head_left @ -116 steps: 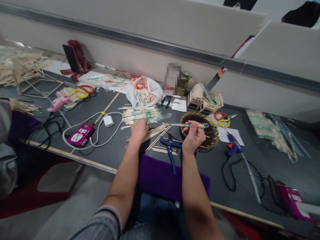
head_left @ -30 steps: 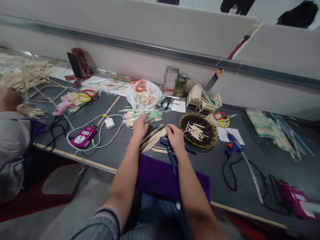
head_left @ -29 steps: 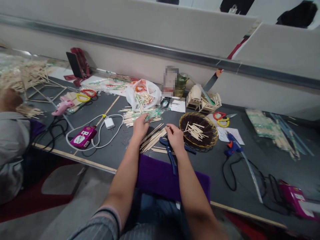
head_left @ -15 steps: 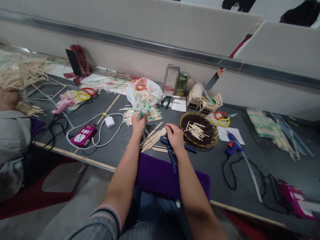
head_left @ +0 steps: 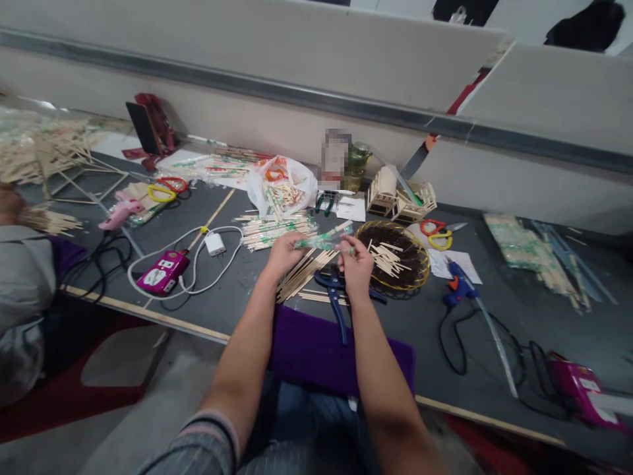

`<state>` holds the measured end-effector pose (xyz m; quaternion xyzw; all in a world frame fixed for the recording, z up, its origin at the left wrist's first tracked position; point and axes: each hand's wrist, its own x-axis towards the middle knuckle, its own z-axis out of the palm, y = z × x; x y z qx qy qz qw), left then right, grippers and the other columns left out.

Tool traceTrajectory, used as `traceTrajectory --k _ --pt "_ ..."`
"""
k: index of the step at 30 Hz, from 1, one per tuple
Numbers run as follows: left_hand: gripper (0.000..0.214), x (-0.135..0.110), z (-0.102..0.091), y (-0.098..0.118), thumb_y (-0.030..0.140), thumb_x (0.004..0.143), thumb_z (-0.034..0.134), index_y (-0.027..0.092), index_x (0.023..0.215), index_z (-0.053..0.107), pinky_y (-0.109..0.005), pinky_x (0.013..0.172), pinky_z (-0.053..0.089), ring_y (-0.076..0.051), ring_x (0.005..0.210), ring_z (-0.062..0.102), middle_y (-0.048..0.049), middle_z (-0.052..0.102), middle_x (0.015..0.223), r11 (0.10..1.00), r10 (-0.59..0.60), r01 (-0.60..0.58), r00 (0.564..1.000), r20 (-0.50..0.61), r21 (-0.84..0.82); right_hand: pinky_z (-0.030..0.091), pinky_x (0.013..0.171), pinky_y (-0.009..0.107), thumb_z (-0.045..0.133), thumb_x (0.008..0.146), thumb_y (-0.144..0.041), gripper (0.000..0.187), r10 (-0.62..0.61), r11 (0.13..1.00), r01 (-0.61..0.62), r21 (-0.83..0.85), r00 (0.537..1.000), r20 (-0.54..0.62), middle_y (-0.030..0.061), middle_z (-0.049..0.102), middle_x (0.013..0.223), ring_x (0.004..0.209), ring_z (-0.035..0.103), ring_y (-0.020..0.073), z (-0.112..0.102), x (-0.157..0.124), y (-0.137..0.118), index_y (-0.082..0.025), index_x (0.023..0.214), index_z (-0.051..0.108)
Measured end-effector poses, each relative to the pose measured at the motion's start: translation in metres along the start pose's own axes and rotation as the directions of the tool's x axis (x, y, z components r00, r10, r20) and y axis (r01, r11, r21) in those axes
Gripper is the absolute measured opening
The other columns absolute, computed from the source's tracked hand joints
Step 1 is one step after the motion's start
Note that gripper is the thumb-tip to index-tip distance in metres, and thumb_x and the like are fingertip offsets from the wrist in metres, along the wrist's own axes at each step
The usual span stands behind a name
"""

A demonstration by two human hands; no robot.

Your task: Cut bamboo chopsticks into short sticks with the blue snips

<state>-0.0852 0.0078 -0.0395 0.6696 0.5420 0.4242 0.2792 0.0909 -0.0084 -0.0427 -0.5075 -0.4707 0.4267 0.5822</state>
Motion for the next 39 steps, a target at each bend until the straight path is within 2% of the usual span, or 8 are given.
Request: traceTrajectory --k 7,17,20,24,27,29,34,39 --pt "0.02 -0.003 0.001 0.011 0.014 0.072 0.056 0.021 0.081 0.073 -0.032 0.086 0.042 -0.02 0.085 0.058 -0.0034 0.07 0.082 0.978 0.092 -0.123 0.979 0.181 0.168 0.037 0.043 0.021 0.064 0.075 -0.049 0.034 0.016 0.995 -0.013 0.097 1.0 -0.026 -0.0051 0.05 0.056 0.048 0.043 0.0083 -0.008 0.005 -0.003 -0.017 0.085 0.069" --pt "0.017 -0.004 0.0 0.008 0.017 0.076 0.05 0.017 0.08 0.067 -0.027 0.079 0.045 -0.019 0.085 0.061 -0.0041 0.068 0.084 0.994 0.107 -0.112 0.963 0.247 0.009 0.037 0.042 0.02 0.067 0.07 -0.044 0.029 -0.02 0.985 0.075 0.158 0.944 -0.328 -0.0059 0.053 0.048 0.044 0.046 0.0073 -0.015 0.008 -0.015 -0.015 0.069 0.067" --pt "0.017 -0.002 -0.005 0.002 0.015 0.076 0.049 0.018 0.079 0.065 -0.029 0.08 0.044 -0.021 0.088 0.061 -0.0057 0.067 0.087 0.987 0.053 -0.077 0.985 0.166 0.141 0.035 0.038 0.018 0.068 0.069 -0.043 0.029 0.015 0.962 0.11 0.248 0.891 -0.454 -0.0059 0.056 0.051 0.042 0.048 0.0067 -0.028 0.013 -0.021 -0.015 0.075 0.066" --pt "0.02 0.001 -0.014 -0.009 0.016 0.08 0.049 0.019 0.092 0.064 -0.033 0.082 0.043 -0.025 0.094 0.06 -0.0084 0.067 0.096 0.926 -0.152 0.217 0.963 -0.223 0.309 0.036 0.034 0.016 0.068 0.069 -0.044 0.029 0.006 0.949 0.172 0.263 0.827 -0.562 -0.0058 0.057 0.053 0.041 0.052 0.0068 -0.044 0.02 -0.023 -0.016 0.074 0.06" --pt "0.017 0.002 -0.02 -0.013 0.025 0.086 0.048 0.019 0.095 0.062 -0.033 0.079 0.043 -0.025 0.09 0.059 -0.0084 0.065 0.091 0.886 -0.226 0.366 0.877 -0.424 0.284 0.038 0.032 0.016 0.069 0.069 -0.043 0.029 0.041 0.967 0.075 0.243 0.897 -0.44 -0.006 0.058 0.053 0.04 0.056 0.0089 -0.039 0.02 -0.018 -0.017 0.075 0.056" --pt "0.014 0.003 -0.022 -0.015 0.026 0.087 0.049 0.019 0.092 0.06 -0.032 0.08 0.042 -0.024 0.091 0.058 -0.008 0.063 0.091 0.89 -0.205 0.358 0.867 -0.454 0.282 0.04 0.032 0.016 0.07 0.068 -0.041 0.032 0.076 0.975 -0.009 0.221 0.951 -0.299 -0.0065 0.059 0.052 0.04 0.059 0.0114 -0.029 0.017 -0.012 -0.017 0.082 0.054" --pt "0.005 0.004 -0.016 -0.019 0.023 0.08 0.061 0.019 0.083 0.06 -0.032 0.081 0.043 -0.025 0.094 0.057 -0.0083 0.059 0.095 0.86 -0.221 0.342 0.918 -0.329 0.378 0.046 0.035 0.019 0.067 0.07 -0.039 0.04 0.128 0.986 -0.127 0.106 0.992 0.002 -0.0093 0.058 0.051 0.044 0.064 0.0157 -0.005 0.006 0.003 -0.019 0.098 0.047" --pt "0.009 0.004 -0.01 -0.026 0.018 0.077 0.062 0.018 0.086 0.062 -0.033 0.08 0.044 -0.026 0.096 0.058 -0.01 0.058 0.101 0.779 -0.294 0.35 0.937 -0.19 0.52 0.042 0.034 0.018 0.062 0.072 -0.041 0.036 0.146 0.989 -0.147 -0.002 0.983 0.112 -0.0089 0.057 0.054 0.046 0.065 0.0156 0.001 0.002 0.014 -0.02 0.097 0.047"
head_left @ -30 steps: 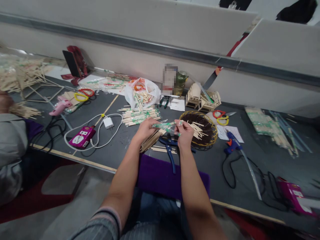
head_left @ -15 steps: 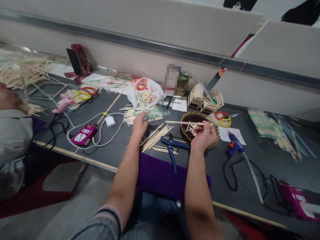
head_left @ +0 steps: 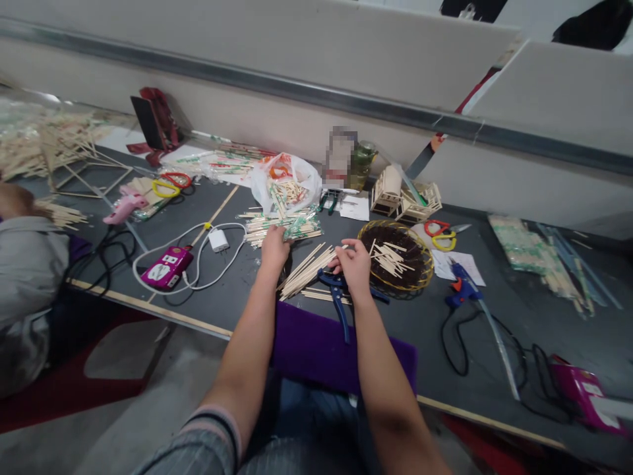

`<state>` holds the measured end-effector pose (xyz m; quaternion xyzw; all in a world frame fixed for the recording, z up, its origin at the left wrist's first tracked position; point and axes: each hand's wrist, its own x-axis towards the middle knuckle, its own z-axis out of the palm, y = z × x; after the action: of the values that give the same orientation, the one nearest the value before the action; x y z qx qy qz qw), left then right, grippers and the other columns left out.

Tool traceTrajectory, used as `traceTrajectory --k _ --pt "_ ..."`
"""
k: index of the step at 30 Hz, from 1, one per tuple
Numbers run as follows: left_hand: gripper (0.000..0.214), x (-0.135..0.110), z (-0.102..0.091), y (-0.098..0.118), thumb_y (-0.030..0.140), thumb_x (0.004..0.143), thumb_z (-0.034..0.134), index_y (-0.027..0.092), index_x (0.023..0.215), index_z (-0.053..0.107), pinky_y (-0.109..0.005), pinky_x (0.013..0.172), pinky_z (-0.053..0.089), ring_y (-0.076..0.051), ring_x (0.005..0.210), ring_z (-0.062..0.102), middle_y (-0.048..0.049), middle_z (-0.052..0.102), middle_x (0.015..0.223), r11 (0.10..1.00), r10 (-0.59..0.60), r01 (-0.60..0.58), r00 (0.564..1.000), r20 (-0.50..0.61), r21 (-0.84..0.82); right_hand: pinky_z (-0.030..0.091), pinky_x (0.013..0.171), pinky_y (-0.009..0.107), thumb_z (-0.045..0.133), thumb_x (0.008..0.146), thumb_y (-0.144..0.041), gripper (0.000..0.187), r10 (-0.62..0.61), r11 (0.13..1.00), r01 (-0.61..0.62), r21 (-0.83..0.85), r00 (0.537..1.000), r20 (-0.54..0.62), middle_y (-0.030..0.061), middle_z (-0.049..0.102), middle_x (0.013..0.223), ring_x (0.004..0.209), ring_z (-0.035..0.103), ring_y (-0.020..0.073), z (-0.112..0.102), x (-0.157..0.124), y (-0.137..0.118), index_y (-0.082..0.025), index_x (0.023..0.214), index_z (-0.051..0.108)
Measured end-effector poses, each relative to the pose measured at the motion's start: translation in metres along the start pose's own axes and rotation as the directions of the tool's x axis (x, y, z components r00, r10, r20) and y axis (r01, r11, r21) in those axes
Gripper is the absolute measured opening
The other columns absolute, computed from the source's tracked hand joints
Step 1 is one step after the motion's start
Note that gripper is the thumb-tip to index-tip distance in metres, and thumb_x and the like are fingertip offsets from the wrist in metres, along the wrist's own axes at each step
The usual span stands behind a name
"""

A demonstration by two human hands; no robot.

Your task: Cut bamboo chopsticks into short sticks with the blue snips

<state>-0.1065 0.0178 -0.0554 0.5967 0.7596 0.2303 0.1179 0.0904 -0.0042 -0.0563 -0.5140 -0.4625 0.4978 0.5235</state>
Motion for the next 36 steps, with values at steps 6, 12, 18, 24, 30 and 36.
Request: traceTrajectory --k 6,12,18,24,30,36 --pt "0.011 0.0 0.002 0.004 0.022 0.083 0.056 0.018 0.091 0.063 -0.033 0.073 0.043 -0.026 0.095 0.06 -0.0115 0.058 0.11 0.986 -0.047 0.034 0.996 0.076 0.165 0.041 0.041 0.02 0.058 0.076 -0.038 0.033 -0.019 0.957 0.031 -0.287 0.999 0.046 -0.0076 0.057 0.056 0.042 0.058 0.0121 -0.001 0.001 0.007 -0.019 0.103 0.054" --pt "0.012 -0.002 0.001 0.005 0.026 0.086 0.053 0.021 0.09 0.063 -0.032 0.068 0.041 -0.026 0.097 0.06 -0.01 0.06 0.109 0.977 -0.046 0.031 0.997 0.064 0.209 0.046 0.055 0.026 0.053 0.081 -0.037 0.037 -0.084 0.851 0.107 -0.513 0.994 0.068 -0.001 0.063 0.068 0.05 0.056 0.0133 -0.004 -0.001 0.004 -0.018 0.112 0.06" --pt "0.016 -0.004 -0.006 0.011 0.024 0.087 0.049 0.021 0.096 0.062 -0.031 0.072 0.041 -0.027 0.099 0.06 -0.0107 0.064 0.106 0.991 -0.052 0.06 0.996 -0.067 0.121 0.046 0.062 0.026 0.052 0.083 -0.037 0.035 -0.134 0.834 0.16 -0.528 0.987 0.087 0.0009 0.064 0.072 0.061 0.059 0.0156 -0.003 -0.002 0.002 -0.018 0.111 0.062" --pt "0.021 -0.013 -0.019 0.021 0.022 0.088 0.047 0.021 0.104 0.06 -0.029 0.074 0.041 -0.023 0.086 0.063 -0.0058 0.068 0.088 0.982 -0.022 -0.021 0.974 -0.226 -0.189 0.047 0.062 0.026 0.05 0.084 -0.039 0.034 -0.158 0.848 0.181 -0.498 0.983 0.088 0.0006 0.063 0.071 0.06 0.058 0.0151 -0.003 -0.003 0.003 -0.019 0.108 0.063" --pt "0.015 -0.003 -0.006 0.015 0.021 0.08 0.053 0.022 0.091 0.064 -0.027 0.071 0.045 -0.019 0.073 0.063 -0.0004 0.066 0.068 0.893 0.067 -0.095 0.995 -0.078 -0.44 0.048 0.061 0.026 0.051 0.084 -0.039 0.029 -0.169 0.871 0.19 -0.452 0.982 0.086 0.0016 0.064 0.074 0.061 0.058 0.0151 -0.003 -0.005 0.001 -0.021 0.103 0.065" --pt "0.014 0.001 -0.001 0.015 0.03 0.077 0.057 0.02 0.084 0.064 -0.022 0.047 0.041 -0.017 0.066 0.064 -0.0022 0.068 0.077 0.639 -0.051 -0.089 0.986 -0.157 -0.764 0.05 0.062 0.027 0.051 0.084 -0.037 0.026 -0.173 0.882 0.197 -0.428 0.98 0.096 0.0025 0.065 0.077 0.066 0.059 0.016 -0.002 -0.006 0.002 -0.021 0.097 0.067"
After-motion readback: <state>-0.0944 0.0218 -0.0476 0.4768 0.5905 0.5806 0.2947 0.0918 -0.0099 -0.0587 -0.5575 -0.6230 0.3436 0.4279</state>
